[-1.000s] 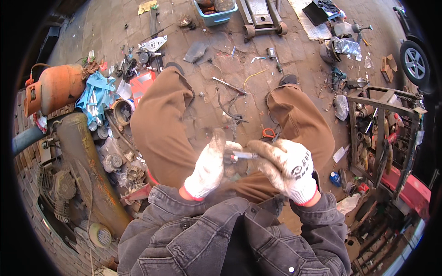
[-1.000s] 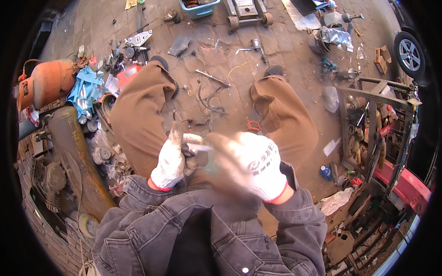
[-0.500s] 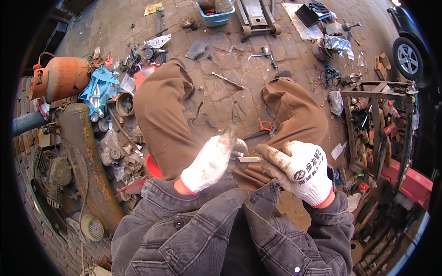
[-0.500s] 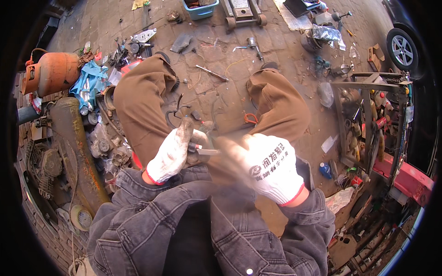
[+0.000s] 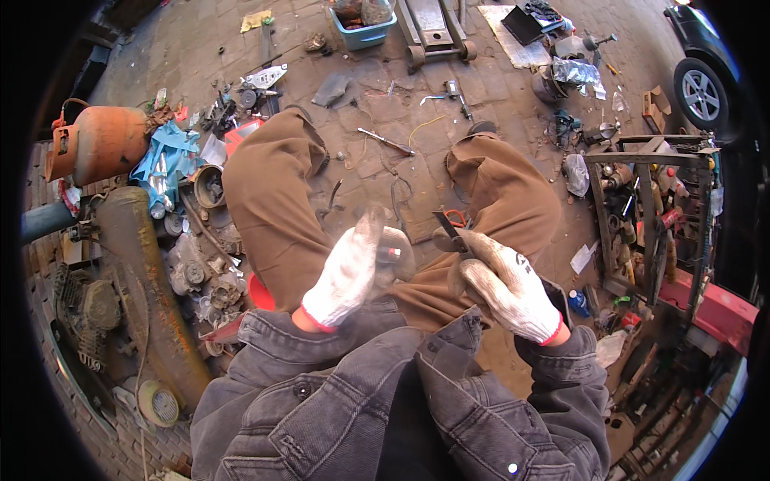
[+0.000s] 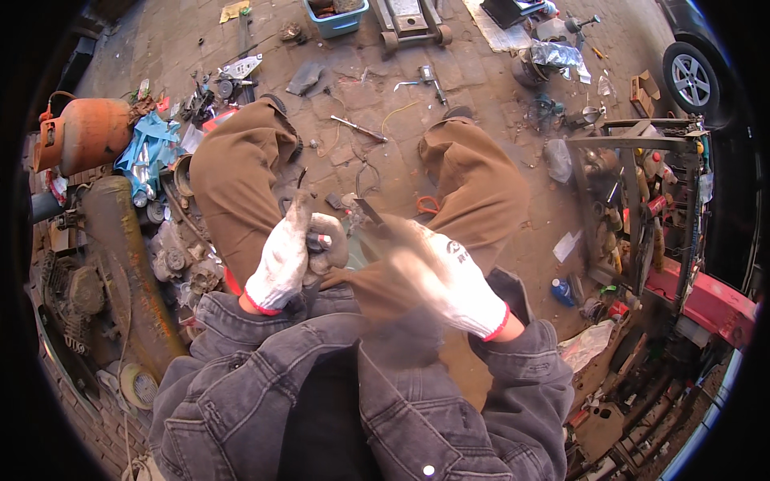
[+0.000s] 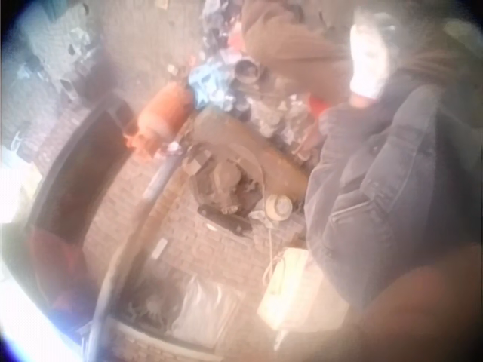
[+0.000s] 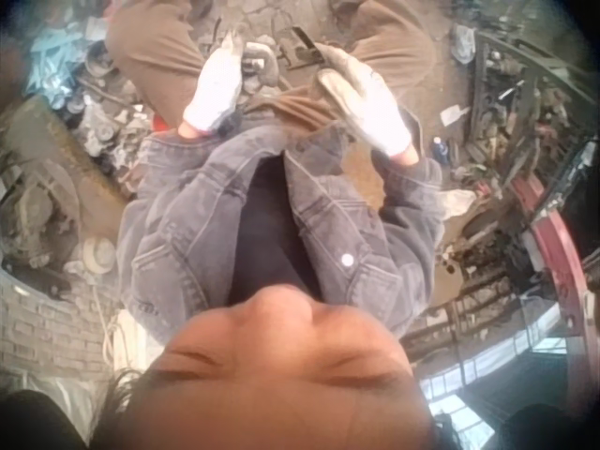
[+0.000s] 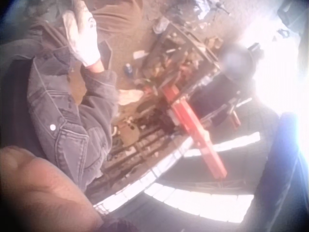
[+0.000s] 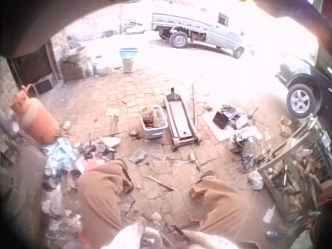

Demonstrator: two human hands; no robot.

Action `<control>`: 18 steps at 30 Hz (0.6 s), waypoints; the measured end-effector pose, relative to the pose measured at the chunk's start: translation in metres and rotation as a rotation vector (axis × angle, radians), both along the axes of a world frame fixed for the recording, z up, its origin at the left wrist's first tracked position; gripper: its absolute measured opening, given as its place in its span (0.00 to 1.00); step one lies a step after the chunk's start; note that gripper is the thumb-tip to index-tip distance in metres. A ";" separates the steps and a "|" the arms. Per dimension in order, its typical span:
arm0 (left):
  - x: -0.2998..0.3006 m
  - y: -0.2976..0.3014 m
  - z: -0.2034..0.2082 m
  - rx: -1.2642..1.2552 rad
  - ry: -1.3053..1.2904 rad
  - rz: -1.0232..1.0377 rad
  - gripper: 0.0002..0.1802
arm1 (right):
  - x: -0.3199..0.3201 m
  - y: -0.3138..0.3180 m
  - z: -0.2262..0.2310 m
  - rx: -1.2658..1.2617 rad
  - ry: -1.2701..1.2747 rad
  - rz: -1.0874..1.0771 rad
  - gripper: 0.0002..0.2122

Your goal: The person strips insulation from a wire, then uses a small tool to scrape and clean the exposed conductor. They continue by stripping and twisting multiple wires together, handling them one at a time.

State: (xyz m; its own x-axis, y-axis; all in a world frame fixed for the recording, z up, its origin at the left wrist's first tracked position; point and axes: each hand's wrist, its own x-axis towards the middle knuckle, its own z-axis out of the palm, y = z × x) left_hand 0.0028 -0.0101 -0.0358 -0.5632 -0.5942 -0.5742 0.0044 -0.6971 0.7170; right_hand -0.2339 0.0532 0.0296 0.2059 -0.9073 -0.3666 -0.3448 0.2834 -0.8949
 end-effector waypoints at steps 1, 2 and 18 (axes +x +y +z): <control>0.004 0.000 -0.003 0.022 0.040 -0.014 0.39 | 0.002 0.002 -0.006 0.054 -0.043 -0.027 0.19; 0.007 0.000 -0.007 0.053 0.053 -0.034 0.39 | 0.002 0.004 -0.008 0.101 -0.094 -0.050 0.19; 0.002 0.001 0.005 0.026 0.056 -0.060 0.42 | 0.006 0.014 -0.020 -0.154 0.116 0.020 0.19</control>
